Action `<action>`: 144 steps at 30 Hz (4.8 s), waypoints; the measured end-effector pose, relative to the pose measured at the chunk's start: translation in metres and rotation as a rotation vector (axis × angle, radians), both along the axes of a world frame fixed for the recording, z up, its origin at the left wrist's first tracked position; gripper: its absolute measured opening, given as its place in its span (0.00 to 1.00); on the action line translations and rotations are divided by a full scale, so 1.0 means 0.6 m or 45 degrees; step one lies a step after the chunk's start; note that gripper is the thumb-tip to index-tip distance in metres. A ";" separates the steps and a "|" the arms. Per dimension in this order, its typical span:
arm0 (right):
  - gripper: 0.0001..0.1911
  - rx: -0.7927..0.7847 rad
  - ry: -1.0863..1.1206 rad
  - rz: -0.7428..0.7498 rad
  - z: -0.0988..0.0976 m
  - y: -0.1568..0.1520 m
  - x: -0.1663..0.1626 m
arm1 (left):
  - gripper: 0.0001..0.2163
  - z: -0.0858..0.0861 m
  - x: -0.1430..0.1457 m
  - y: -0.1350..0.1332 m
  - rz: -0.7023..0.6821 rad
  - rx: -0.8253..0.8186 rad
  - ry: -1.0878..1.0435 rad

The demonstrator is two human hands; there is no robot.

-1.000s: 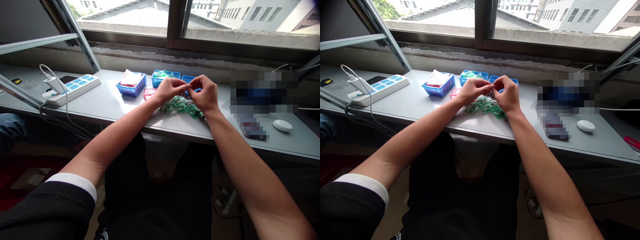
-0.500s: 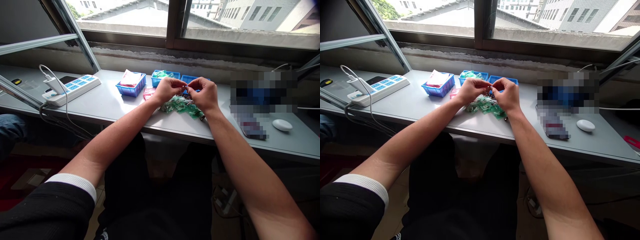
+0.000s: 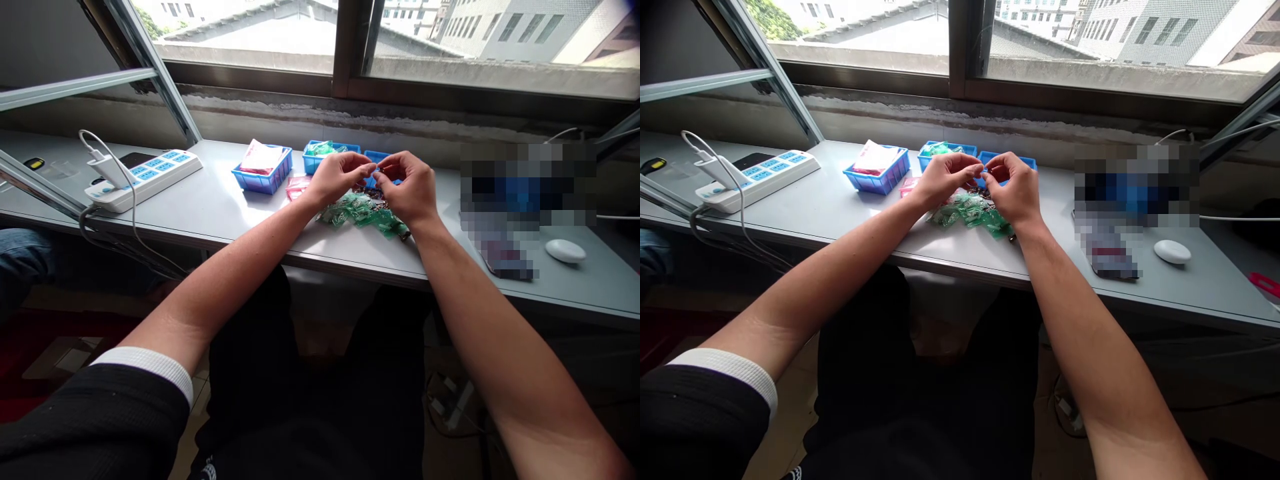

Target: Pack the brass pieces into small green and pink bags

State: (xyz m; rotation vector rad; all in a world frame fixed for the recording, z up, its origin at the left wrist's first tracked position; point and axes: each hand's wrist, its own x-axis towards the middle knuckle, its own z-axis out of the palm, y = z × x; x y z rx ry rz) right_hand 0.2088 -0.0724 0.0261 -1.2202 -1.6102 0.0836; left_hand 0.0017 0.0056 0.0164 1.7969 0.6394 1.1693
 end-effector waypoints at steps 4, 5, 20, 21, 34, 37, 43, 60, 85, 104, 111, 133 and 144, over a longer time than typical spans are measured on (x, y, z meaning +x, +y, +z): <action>0.11 0.043 -0.043 -0.027 0.000 -0.001 -0.002 | 0.19 0.015 -0.004 -0.024 -0.086 -0.073 0.062; 0.10 0.044 -0.059 -0.017 0.000 -0.003 -0.003 | 0.20 0.016 -0.004 -0.026 -0.099 -0.088 0.066; 0.08 -0.096 0.057 0.033 0.009 -0.014 -0.010 | 0.21 -0.002 0.004 -0.006 -0.025 -0.048 -0.068; 0.08 -0.097 0.058 0.043 0.007 -0.013 -0.010 | 0.23 -0.003 0.005 -0.005 -0.029 -0.041 -0.078; 0.11 0.006 -0.005 0.014 0.013 -0.022 -0.015 | 0.14 -0.005 0.001 -0.005 -0.054 -0.080 0.005; 0.12 0.000 -0.020 0.004 0.012 -0.022 -0.014 | 0.10 0.000 -0.001 -0.011 -0.087 -0.070 0.015; 0.11 0.015 -0.017 -0.002 0.016 -0.021 -0.013 | 0.10 -0.002 0.000 -0.001 0.036 0.001 -0.048; 0.09 0.191 -0.035 -0.254 0.007 0.009 0.030 | 0.20 0.000 0.005 -0.002 0.177 0.332 0.146; 0.13 0.069 -0.195 -0.082 0.004 -0.002 0.003 | 0.21 -0.007 -0.006 0.007 0.293 0.503 0.337; 0.11 0.129 -0.105 0.038 0.003 -0.004 -0.006 | 0.22 0.000 -0.001 -0.001 0.150 0.272 0.145; 0.14 0.070 -0.096 0.100 0.005 -0.008 -0.006 | 0.08 -0.005 0.001 0.006 0.071 0.189 0.083; 0.12 0.038 -0.034 -0.003 0.015 -0.019 -0.012 | 0.18 0.007 -0.005 -0.007 0.088 0.224 0.158; 0.06 0.006 -0.078 0.003 0.013 -0.017 -0.010 | 0.08 0.010 0.002 -0.013 0.136 0.059 0.086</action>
